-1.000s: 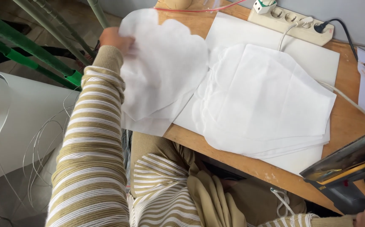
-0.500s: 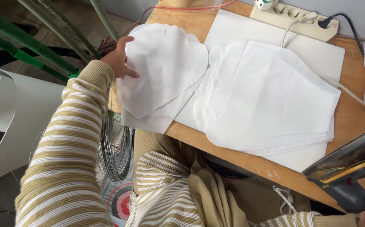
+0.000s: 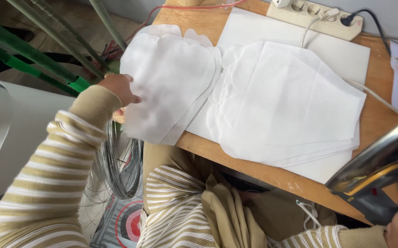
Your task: Ironing white fabric pieces on a wooden table using a handheld iron.
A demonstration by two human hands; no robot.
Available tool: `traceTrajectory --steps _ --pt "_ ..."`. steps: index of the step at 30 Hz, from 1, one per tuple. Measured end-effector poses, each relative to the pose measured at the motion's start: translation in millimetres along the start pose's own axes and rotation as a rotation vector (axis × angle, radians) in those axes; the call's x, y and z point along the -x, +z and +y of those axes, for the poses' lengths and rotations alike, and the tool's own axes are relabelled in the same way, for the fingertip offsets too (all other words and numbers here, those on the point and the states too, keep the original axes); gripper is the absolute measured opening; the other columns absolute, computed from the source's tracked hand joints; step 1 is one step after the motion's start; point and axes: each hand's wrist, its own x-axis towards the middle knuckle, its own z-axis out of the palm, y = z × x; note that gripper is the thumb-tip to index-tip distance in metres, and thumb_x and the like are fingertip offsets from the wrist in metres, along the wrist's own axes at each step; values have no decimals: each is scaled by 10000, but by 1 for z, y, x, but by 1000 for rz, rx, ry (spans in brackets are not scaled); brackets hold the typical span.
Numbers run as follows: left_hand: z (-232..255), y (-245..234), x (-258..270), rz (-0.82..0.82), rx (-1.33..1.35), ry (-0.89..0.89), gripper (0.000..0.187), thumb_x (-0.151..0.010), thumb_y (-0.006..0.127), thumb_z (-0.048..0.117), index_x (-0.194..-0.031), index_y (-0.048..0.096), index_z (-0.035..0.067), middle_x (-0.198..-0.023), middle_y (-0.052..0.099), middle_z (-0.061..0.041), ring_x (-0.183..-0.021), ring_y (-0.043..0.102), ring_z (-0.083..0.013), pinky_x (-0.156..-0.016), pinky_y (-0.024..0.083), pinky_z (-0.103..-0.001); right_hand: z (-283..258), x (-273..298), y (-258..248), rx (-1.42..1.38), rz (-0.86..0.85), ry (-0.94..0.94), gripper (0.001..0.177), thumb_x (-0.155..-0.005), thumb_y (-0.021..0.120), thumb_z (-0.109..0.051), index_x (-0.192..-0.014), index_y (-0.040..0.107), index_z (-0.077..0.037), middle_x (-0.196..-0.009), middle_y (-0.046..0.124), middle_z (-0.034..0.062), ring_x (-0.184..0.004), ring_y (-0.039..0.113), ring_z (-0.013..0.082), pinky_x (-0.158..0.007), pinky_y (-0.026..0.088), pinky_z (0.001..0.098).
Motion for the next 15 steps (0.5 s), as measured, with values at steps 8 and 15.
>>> traceTrajectory --steps 8,15 --pt "127 52 28 448 75 786 476 -823 785 348 -1264 688 196 -1307 631 -151 -1201 604 -345 -903 527 -534 -120 13 32 192 39 -9 286 -1169 724 -419 -1382 661 -239 -1309 677 -94 -1204 690 85 -1074 627 302" --pt "207 131 41 281 -140 1413 495 -826 776 356 -1243 618 140 -1308 627 -86 -1098 635 -293 -960 495 -464 -176 38 41 417 -112 -687 408 -1213 699 189 -1542 474 277 -1504 514 390 -1398 503 509 -1206 427 580"
